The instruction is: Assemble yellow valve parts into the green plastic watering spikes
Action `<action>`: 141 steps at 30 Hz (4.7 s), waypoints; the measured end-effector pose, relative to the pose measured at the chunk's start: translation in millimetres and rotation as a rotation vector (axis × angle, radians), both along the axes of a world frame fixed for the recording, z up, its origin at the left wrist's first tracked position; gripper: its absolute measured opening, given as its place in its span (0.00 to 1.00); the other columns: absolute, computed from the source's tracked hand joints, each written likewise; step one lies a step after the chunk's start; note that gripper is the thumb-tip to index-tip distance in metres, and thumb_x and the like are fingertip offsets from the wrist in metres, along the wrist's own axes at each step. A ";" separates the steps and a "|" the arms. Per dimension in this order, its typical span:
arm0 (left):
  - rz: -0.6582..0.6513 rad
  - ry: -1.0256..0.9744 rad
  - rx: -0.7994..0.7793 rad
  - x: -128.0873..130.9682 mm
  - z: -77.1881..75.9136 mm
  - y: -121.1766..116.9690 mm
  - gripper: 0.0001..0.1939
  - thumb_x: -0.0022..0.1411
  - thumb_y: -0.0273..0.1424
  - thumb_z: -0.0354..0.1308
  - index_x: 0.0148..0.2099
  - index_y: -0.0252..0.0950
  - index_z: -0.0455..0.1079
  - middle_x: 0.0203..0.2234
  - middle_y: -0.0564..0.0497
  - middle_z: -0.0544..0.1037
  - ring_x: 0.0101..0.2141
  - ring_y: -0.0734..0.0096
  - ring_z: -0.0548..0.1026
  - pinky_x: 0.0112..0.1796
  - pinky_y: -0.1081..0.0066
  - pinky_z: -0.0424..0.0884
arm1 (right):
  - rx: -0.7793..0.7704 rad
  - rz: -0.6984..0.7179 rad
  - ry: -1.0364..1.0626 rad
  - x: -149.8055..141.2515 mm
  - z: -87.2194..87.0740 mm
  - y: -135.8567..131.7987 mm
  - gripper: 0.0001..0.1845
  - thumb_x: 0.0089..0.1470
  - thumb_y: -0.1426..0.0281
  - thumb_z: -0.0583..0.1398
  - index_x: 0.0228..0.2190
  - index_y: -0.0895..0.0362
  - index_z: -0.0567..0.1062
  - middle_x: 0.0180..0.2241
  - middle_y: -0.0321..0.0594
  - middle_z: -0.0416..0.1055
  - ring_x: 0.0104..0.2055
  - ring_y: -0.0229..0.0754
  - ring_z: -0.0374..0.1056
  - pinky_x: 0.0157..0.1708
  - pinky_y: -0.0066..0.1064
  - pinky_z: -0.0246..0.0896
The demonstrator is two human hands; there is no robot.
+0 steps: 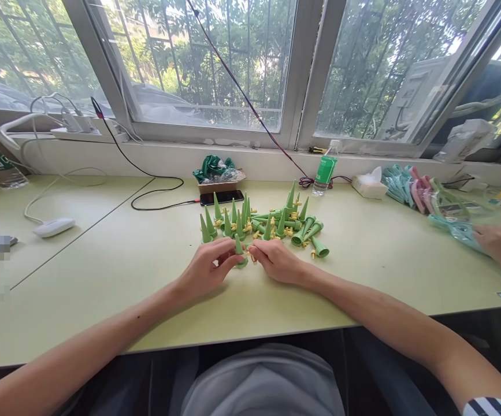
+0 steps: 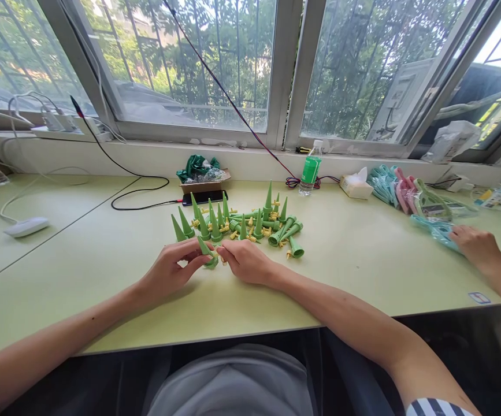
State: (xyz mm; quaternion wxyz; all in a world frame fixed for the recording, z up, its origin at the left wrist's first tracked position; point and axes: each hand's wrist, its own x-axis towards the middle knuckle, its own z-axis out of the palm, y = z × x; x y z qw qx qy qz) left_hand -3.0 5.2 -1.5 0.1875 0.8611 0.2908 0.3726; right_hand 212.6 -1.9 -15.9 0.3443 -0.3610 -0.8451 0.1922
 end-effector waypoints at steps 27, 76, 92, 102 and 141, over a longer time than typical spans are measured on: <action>0.035 -0.070 -0.192 3.0 3.1 -1.9 0.14 0.68 0.35 0.54 0.29 0.36 0.60 0.18 0.58 0.60 0.20 0.79 0.58 0.20 0.77 0.56 | 0.055 0.042 0.022 0.8 1.8 -0.3 0.19 0.70 0.60 0.51 0.30 0.56 0.70 0.24 0.35 0.68 0.26 0.37 0.61 0.32 0.27 0.55; -0.035 -0.045 -0.076 -0.5 5.0 -1.5 0.14 0.69 0.33 0.54 0.29 0.35 0.61 0.20 0.57 0.59 0.21 0.78 0.58 0.21 0.76 0.57 | 0.080 0.055 -0.013 0.5 -0.8 -0.9 0.14 0.69 0.66 0.51 0.30 0.55 0.66 0.27 0.36 0.68 0.27 0.37 0.60 0.31 0.27 0.54; -0.155 -0.008 0.246 -3.2 1.7 -2.2 0.05 0.69 0.24 0.55 0.44 0.35 0.71 0.34 0.48 0.70 0.24 0.80 0.65 0.21 0.79 0.62 | -0.002 0.038 0.009 0.3 -0.2 -3.0 0.21 0.70 0.61 0.44 0.26 0.54 0.62 0.23 0.33 0.64 0.25 0.35 0.58 0.31 0.28 0.53; -0.022 -0.183 -0.287 1.7 4.2 -0.6 0.12 0.69 0.37 0.55 0.35 0.35 0.66 0.24 0.54 0.68 0.19 0.80 0.65 0.19 0.77 0.63 | -0.021 -0.017 0.095 -2.9 3.2 -4.8 0.15 0.69 0.61 0.50 0.33 0.56 0.68 0.23 0.30 0.61 0.23 0.34 0.55 0.28 0.26 0.49; -0.170 0.036 0.249 -0.6 -2.2 -6.4 0.10 0.69 0.25 0.56 0.51 0.37 0.72 0.38 0.46 0.77 0.29 0.76 0.71 0.27 0.77 0.67 | 0.026 -0.068 -0.019 -4.3 1.6 -3.3 0.24 0.68 0.63 0.47 0.19 0.55 0.55 0.17 0.30 0.52 0.20 0.33 0.45 0.25 0.29 0.41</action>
